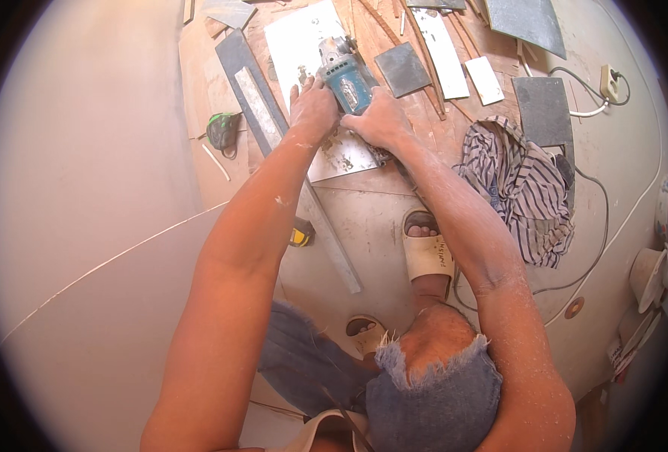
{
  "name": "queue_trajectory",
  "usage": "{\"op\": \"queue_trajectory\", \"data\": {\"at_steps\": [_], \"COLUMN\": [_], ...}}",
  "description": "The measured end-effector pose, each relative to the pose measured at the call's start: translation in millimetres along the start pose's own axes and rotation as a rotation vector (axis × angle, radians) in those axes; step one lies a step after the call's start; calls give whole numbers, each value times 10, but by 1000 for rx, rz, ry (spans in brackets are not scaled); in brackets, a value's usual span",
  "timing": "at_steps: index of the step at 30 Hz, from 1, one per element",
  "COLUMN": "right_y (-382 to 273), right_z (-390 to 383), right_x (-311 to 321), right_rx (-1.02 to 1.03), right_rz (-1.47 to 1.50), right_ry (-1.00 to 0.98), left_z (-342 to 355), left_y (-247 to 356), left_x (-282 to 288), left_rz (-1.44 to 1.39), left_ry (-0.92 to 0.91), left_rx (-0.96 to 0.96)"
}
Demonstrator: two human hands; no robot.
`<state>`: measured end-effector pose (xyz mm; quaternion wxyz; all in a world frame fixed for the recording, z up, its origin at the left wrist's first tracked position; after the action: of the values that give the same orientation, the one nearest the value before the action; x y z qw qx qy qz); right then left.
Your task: The person measures a dark rectangular tile with a tape measure and marks it with a pencil. They then use a metal straightedge to draw a straight line across the tile. Finally, they use a handheld power cutter to cut the tile along the marked line.
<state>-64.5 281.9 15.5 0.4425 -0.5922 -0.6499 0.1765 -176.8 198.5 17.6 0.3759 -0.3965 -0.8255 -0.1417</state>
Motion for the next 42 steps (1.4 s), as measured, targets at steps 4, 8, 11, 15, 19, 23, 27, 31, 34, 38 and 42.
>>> {"op": "queue_trajectory", "data": {"at_steps": [4, 8, 11, 15, 19, 23, 27, 31, 34, 38, 42], "right_y": [23, 22, 44, 71, 6, -28, 15, 4, -10, 32, 78], "right_z": [7, -14, 24, 94, 90, 101, 140, 141, 83, 34, -44], "right_x": [-5, 4, 1, 13, 33, 45, 39, 23, 38, 36, 21], "right_rx": [-2, 0, 9, 27, -7, -25, -37, -34, -48, -22, -24], "right_rz": [-12, -8, 0, -3, 3, -8, -5, -21, -10, 3, 35], "right_ry": [14, 10, 7, 3, -41, -64, -71, -55, -70, -50, -42], "left_z": [19, 8, 19, 48, 89, 107, 6, 12, 23, 30, 17], "left_y": [10, 11, 10, 10, -55, -73, 15, -7, -20, -16, -10], "left_x": [-5, 6, -4, -19, -82, -100, -13, -18, -36, -41, -16], "left_rz": [35, 23, 17, 19, -4, -4, -53, -24, 18, 20, 1], "left_ry": [-16, -38, -31, 27, 93, 99, 45, 15, -18, -32, -37], "left_rx": [20, 32, 33, 13, -19, -27, -29, -1, 23, 44, 49]}}
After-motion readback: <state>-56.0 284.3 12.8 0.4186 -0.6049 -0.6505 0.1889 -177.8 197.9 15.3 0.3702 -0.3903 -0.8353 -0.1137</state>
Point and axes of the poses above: each hand's wrist, its own z-axis towards the middle knuckle, its own x-axis out of the back of the hand, y = z × x, the point moved 7 cm from there along z, towards the middle knuckle, and after that the axes turned 14 degrees about -y, right-handed, at the moved point
